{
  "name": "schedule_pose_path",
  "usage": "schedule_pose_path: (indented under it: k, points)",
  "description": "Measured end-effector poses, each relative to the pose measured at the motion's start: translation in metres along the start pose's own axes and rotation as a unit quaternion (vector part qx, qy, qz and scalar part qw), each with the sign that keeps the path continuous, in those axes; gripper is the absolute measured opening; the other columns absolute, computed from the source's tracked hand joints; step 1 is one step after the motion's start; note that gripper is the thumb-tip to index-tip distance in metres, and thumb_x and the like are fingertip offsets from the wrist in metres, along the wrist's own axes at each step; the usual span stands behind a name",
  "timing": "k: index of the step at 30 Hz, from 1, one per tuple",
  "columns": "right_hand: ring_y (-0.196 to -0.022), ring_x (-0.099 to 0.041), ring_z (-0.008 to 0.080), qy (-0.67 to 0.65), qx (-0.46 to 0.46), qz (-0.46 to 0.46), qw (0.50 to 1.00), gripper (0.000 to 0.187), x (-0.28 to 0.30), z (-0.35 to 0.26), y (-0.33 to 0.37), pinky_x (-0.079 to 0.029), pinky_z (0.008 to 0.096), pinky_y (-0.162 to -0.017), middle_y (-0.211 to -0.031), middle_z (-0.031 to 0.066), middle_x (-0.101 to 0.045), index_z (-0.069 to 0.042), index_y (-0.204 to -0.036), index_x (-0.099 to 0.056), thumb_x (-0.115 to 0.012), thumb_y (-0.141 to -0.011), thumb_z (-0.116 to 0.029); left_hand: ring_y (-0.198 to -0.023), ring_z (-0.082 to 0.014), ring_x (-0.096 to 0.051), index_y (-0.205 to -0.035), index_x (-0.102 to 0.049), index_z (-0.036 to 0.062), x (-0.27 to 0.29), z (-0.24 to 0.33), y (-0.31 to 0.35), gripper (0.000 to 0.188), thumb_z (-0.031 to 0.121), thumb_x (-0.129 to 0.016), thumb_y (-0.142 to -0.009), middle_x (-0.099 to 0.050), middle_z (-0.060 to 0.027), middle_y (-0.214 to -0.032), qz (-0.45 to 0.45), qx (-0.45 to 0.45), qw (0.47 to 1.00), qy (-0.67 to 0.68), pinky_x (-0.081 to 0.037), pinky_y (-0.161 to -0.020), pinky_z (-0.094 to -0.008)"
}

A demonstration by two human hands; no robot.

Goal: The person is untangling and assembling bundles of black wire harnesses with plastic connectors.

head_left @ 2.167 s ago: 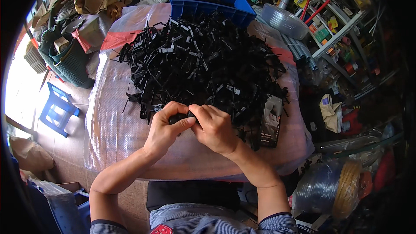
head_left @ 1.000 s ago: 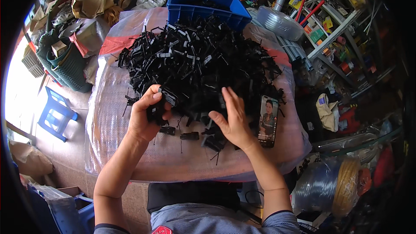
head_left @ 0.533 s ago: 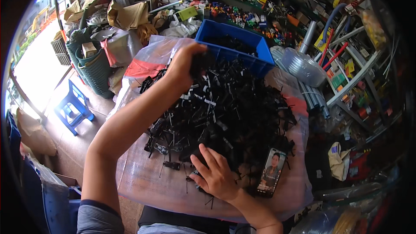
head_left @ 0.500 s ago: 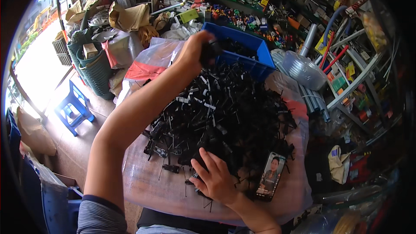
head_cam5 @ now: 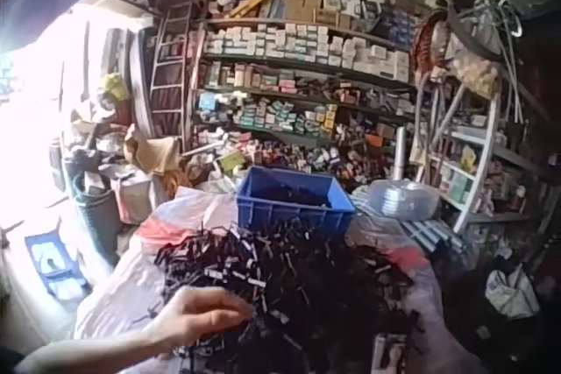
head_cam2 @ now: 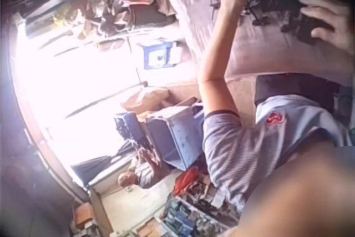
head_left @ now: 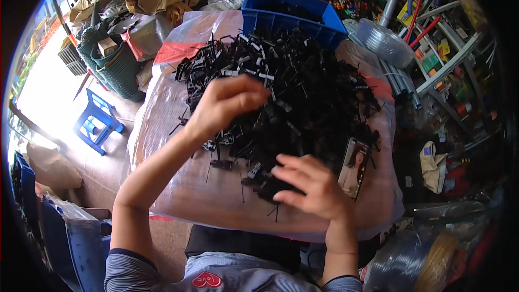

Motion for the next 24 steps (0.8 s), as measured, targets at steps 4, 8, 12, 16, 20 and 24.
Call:
schedule_pose_path:
  k: [4, 8, 12, 16, 20, 24]
  points:
    - [-0.057, -0.058, 0.0154, -0.178, 0.180, 0.189, 0.949, 0.019, 0.073, -0.086, 0.027, -0.043, 0.0260, -0.052, -0.066, 0.0042, -0.064, -0.003, -0.077, -0.065, -0.072, -0.074, -0.020, -0.077, -0.0240, -0.057, -0.087, -0.066, 0.0068, -0.074, 0.036, 0.105, 0.017, 0.012, -0.066, -0.071, -0.062, -0.0048, -0.087, -0.149, -0.269, 0.925, -0.224, -0.047, -0.068, -0.0352]
    - [-0.047, -0.049, 0.0132, -0.487, 0.392, -0.019, 0.780, 0.035, 0.041, -0.176, 0.032, -0.041, 0.0258, -0.048, -0.069, 0.0073, -0.061, 0.001, -0.071, -0.060, -0.066, -0.081, -0.032, -0.075, -0.0216, -0.056, -0.086, -0.063, 0.0077, -0.105, 0.022, 0.134, 0.021, 0.013, -0.067, -0.066, -0.060, -0.0034, -0.087, -0.180, -0.383, 0.871, -0.249, -0.047, -0.065, -0.0335]
    - [-0.060, -0.052, 0.0209, -0.582, 0.329, -0.112, 0.735, 0.035, -0.015, -0.217, 0.043, -0.043, 0.0318, -0.057, -0.076, 0.0099, -0.058, -0.002, -0.077, -0.058, -0.063, -0.083, -0.037, -0.069, -0.0215, -0.056, -0.081, -0.062, 0.0066, -0.093, 0.002, 0.130, 0.017, 0.007, -0.065, -0.064, -0.061, -0.0043, -0.081, -0.156, -0.358, 0.884, -0.258, -0.047, -0.060, -0.0327]
    - [-0.073, -0.054, 0.0286, -0.694, 0.256, -0.204, 0.641, 0.037, -0.047, -0.237, 0.043, -0.045, 0.0377, -0.067, -0.082, 0.0124, -0.055, -0.005, -0.083, -0.056, -0.060, -0.085, -0.041, -0.061, -0.0238, -0.056, -0.079, -0.064, 0.0061, -0.078, 0.001, 0.121, 0.016, 0.002, -0.064, -0.064, -0.061, -0.0059, -0.072, -0.113, -0.309, 0.914, -0.238, -0.048, -0.055, -0.0326]
    - [-0.077, -0.055, 0.0301, -0.693, 0.272, -0.237, 0.624, 0.034, -0.052, -0.238, 0.041, -0.045, 0.0385, -0.069, -0.083, 0.0128, -0.056, -0.005, -0.082, -0.057, -0.059, -0.086, -0.038, -0.061, -0.0239, -0.056, -0.079, -0.065, 0.0063, -0.078, -0.004, 0.117, 0.015, 0.002, -0.065, -0.064, -0.060, -0.0064, -0.070, -0.102, -0.300, 0.922, -0.222, -0.048, -0.054, -0.0333]
    - [-0.078, -0.056, 0.0294, -0.660, 0.326, -0.248, 0.630, 0.029, -0.048, -0.238, 0.035, -0.045, 0.0373, -0.068, -0.082, 0.0126, -0.058, -0.004, -0.078, -0.060, -0.060, -0.087, -0.032, -0.061, -0.0242, -0.057, -0.079, -0.065, 0.0062, -0.079, -0.008, 0.115, 0.014, 0.002, -0.065, -0.065, -0.061, -0.0067, -0.070, -0.114, -0.274, 0.930, -0.216, -0.048, -0.055, -0.0335]
Point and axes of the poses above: each hand's wrist, its own y-axis away from the middle knuckle, its own x-axis out of the back of the hand, z = x × y, the point moved 9 cm from there along -y, towards the middle knuckle
